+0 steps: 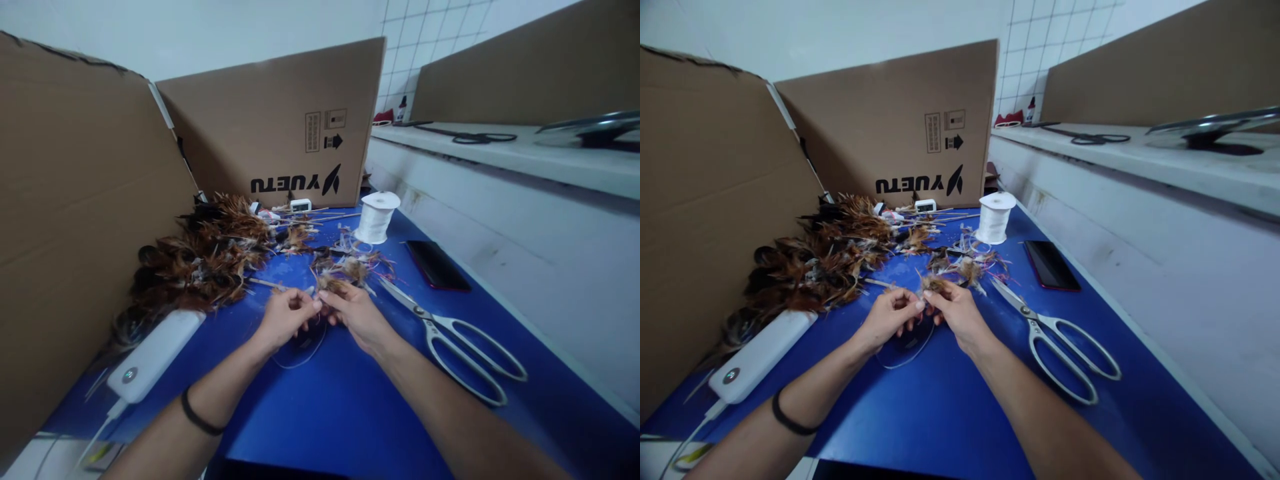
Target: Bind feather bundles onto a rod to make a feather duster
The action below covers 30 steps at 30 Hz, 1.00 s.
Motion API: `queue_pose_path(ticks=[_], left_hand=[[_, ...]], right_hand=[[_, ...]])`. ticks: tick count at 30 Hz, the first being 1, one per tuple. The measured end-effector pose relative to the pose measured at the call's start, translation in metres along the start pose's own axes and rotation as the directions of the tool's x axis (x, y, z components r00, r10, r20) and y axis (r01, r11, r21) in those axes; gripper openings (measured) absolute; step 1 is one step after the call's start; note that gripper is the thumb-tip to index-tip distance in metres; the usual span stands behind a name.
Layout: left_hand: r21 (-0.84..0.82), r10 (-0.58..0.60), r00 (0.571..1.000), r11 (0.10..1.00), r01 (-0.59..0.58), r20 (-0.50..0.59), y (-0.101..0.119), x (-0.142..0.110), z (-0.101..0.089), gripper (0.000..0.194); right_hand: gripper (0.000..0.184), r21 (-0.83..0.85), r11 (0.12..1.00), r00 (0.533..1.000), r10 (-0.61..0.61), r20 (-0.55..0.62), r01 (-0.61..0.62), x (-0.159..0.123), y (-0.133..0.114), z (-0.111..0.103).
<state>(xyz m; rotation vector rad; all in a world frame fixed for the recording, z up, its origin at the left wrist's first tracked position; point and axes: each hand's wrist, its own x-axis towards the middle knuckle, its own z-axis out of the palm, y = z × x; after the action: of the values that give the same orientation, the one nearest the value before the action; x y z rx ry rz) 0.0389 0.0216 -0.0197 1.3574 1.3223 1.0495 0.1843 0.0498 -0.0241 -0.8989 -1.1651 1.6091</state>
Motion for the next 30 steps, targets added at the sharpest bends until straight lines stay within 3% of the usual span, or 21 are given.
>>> queue_pose_path(ticks=[9, 14, 24, 30], left_hand=[[-0.108, 0.029, 0.998, 0.994, -0.023, 0.052, -0.0038, 0.0004, 0.0004, 0.023], [-0.184, -0.02, 1.0, 0.983, 0.022, 0.016, 0.0023, -0.0007, 0.0006, 0.023], [-0.081, 0.073, 0.996, 0.994, -0.077, -0.057, -0.0025, 0.0, -0.0018, 0.026], [-0.13, 0.054, 0.998, 0.99, -0.048, 0.044, -0.0039, -0.0002, -0.0019, 0.027]], right_hand=[[0.026, -0.045, 0.999, 0.999, 0.023, -0.042, -0.025, 0.0028, 0.0054, -0.0025], [0.021, -0.019, 1.0, 1.0, -0.004, -0.004, 0.004, 0.0039, 0.0055, -0.0044], [0.02, -0.094, 0.995, 0.999, 0.023, 0.038, -0.019, -0.0011, 0.0021, -0.0003], [0.021, -0.012, 0.998, 0.997, 0.063, 0.045, -0.062, -0.0017, 0.0007, 0.0008]])
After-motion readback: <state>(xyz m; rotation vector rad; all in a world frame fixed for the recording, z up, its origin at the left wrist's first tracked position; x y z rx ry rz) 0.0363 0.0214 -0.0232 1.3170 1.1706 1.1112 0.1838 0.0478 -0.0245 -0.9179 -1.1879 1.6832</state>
